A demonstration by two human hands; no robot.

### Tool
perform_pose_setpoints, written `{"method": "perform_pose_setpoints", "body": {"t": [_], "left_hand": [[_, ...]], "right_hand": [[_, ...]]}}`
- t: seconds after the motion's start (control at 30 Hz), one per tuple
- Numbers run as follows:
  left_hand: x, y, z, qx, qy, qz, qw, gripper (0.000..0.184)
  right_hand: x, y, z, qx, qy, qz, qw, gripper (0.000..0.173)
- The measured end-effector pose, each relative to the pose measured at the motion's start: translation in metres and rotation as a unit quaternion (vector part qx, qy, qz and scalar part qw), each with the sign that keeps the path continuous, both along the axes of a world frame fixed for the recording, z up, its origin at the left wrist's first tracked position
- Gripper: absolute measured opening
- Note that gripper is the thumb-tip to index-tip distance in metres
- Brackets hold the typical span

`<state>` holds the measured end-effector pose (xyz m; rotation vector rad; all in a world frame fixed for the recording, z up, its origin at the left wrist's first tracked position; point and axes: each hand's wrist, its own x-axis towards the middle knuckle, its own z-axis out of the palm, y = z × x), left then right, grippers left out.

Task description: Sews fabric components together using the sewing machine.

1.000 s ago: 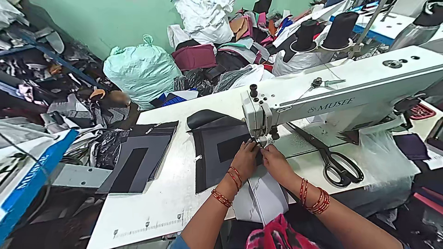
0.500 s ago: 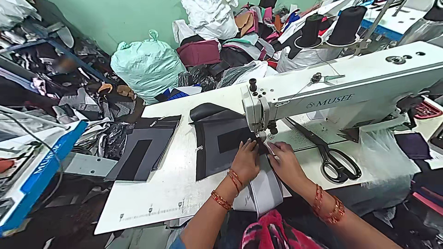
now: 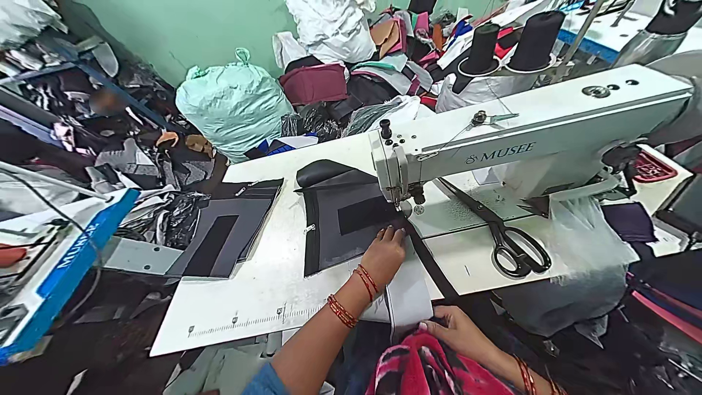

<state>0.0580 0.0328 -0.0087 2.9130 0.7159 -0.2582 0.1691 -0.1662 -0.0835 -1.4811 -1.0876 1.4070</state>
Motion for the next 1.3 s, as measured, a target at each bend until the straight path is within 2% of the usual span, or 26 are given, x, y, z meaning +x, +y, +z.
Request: {"method": "perform_pose_setpoints", "body": {"t": [0.1,0.17,0.23,0.33,0.43,0.47,0.53,0.6,0.63,0.7,0.77,1.0,1.3], "left_hand": [[-0.001,0.001,0.002,0.011,0.013,-0.022,1.0,0.039],[0.004,-0.003,0.01,-0.009,0.019,0.024,1.0,0.04],[0.013,-0.014,0.025,-0.067,0.05,0.109,0.99,0.05],[0.027,-0.032,0.033,-0.097,0.079,0.169,0.978,0.078],[0.037,-0.037,0.035,-0.133,0.092,0.216,0.963,0.075],[0.039,-0.036,0.035,-0.143,0.087,0.228,0.959,0.072],[0.04,-0.033,0.034,-0.154,0.071,0.235,0.957,0.063],[0.037,-0.03,0.034,-0.163,0.057,0.233,0.957,0.058],[0.035,-0.027,0.033,-0.166,0.047,0.231,0.957,0.056],[0.029,-0.023,0.032,-0.176,0.017,0.228,0.957,0.05],[0.023,-0.018,0.031,-0.196,-0.005,0.228,0.954,0.05],[0.009,-0.008,0.027,-0.255,-0.086,0.215,0.939,0.052],[0.007,-0.006,0.026,-0.257,-0.087,0.211,0.939,0.052]], "right_hand": [[-0.005,0.002,-0.002,0.021,0.027,0.024,0.999,0.022],[-0.001,0.001,0.003,0.009,-0.004,0.05,0.999,0.025],[0.002,0.0,0.012,0.013,-0.062,0.08,0.995,0.03],[0.007,0.002,0.038,0.036,-0.187,0.132,0.973,0.036],[0.031,0.018,0.086,-0.02,-0.299,0.211,0.931,0.045],[0.04,0.027,0.098,-0.03,-0.32,0.191,0.927,0.045],[0.049,0.051,0.108,-0.019,-0.358,0.074,0.931,0.037],[0.049,0.085,0.096,0.021,-0.361,-0.044,0.931,0.031],[0.047,0.103,0.086,0.033,-0.349,-0.075,0.933,0.036],[0.04,0.13,0.073,0.016,-0.33,-0.088,0.94,0.044],[0.029,0.14,0.07,0.001,-0.331,-0.099,0.938,0.04],[0.02,0.127,0.06,0.033,-0.274,-0.201,0.94,0.026],[0.019,0.126,0.052,0.051,-0.139,-0.206,0.967,0.025]]}}
